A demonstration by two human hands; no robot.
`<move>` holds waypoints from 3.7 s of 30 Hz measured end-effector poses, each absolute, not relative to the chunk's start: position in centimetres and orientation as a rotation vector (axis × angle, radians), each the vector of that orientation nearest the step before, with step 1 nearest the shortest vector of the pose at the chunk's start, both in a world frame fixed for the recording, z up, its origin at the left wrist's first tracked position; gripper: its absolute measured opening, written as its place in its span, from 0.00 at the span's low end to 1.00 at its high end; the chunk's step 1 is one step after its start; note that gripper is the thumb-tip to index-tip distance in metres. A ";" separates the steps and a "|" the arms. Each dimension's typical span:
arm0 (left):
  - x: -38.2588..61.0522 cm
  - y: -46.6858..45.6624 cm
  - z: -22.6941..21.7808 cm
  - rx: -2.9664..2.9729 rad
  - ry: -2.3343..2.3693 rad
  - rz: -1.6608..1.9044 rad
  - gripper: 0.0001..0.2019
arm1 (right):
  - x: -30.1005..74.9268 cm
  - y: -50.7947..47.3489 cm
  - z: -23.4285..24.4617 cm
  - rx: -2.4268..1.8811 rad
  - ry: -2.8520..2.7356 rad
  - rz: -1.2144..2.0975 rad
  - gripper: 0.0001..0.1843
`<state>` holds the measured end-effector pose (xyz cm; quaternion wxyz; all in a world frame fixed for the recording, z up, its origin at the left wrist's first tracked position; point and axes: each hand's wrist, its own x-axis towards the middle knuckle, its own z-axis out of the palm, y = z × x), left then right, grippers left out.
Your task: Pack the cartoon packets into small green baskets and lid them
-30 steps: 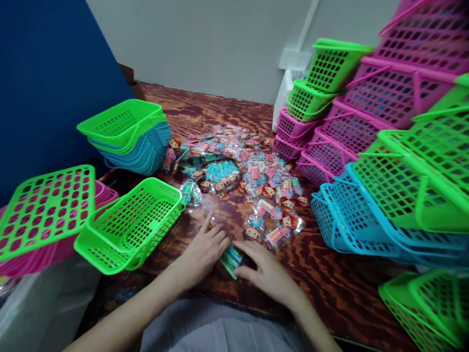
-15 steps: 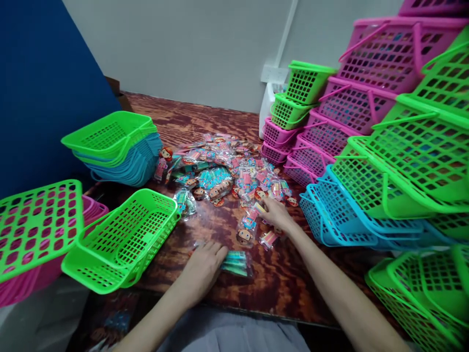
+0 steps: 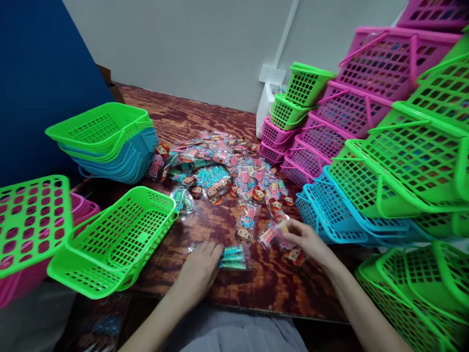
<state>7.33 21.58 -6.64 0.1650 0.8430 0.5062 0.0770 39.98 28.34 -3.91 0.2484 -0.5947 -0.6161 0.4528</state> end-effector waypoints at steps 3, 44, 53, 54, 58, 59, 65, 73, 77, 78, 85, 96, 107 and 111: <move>7.4 21.4 -6.7 2.432 1.451 0.208 0.13 | 38.5 29.1 -4.1 -1.626 -2.382 0.862 0.09; 5.7 18.2 -4.9 2.289 1.534 0.017 0.12 | 29.6 34.6 -2.2 -1.425 -3.035 0.376 0.13; 6.4 20.1 -6.7 2.585 1.410 0.456 0.09 | 29.9 28.6 -3.4 -1.449 -2.776 0.816 0.35; 6.4 20.2 -6.5 2.577 1.394 0.420 0.10 | 30.6 28.4 -3.4 -1.499 -2.750 0.859 0.38; 6.7 20.2 -5.9 2.541 1.391 0.267 0.15 | 31.7 27.2 -3.8 -1.519 -2.650 0.940 0.35; 6.8 20.1 -5.8 2.542 1.392 0.242 0.15 | 31.5 26.8 -4.0 -1.471 -2.631 0.952 0.35; 7.7 19.1 -6.0 2.670 1.408 0.372 0.16 | 29.7 24.3 -4.7 -1.277 -2.661 0.847 0.25; 9.8 20.8 -5.1 2.703 1.404 0.063 0.34 | 29.5 27.3 -2.8 -1.005 -2.737 1.276 0.14; 9.7 21.4 -5.4 2.587 1.327 -0.046 0.19 | 31.9 34.6 -1.7 -1.259 -2.474 1.280 0.12; 9.6 21.4 -5.4 2.545 1.330 -0.061 0.16 | 32.5 36.7 -1.6 -1.503 -2.356 1.029 0.11; 10.0 21.4 -5.0 2.382 1.436 -0.116 0.21 | 32.9 45.3 -2.3 -1.908 -1.933 0.552 0.25; 8.7 21.8 -4.5 2.042 1.481 0.682 0.21 | 28.1 34.1 -6.4 -1.449 -1.383 1.372 0.22; 7.3 21.6 -4.5 2.332 1.330 0.370 0.25 | 30.8 28.0 -6.0 -1.184 -1.322 1.930 0.19; 5.3 21.6 -3.9 2.445 1.481 0.233 0.27 | 34.7 26.8 -5.6 -1.624 -1.797 1.174 0.17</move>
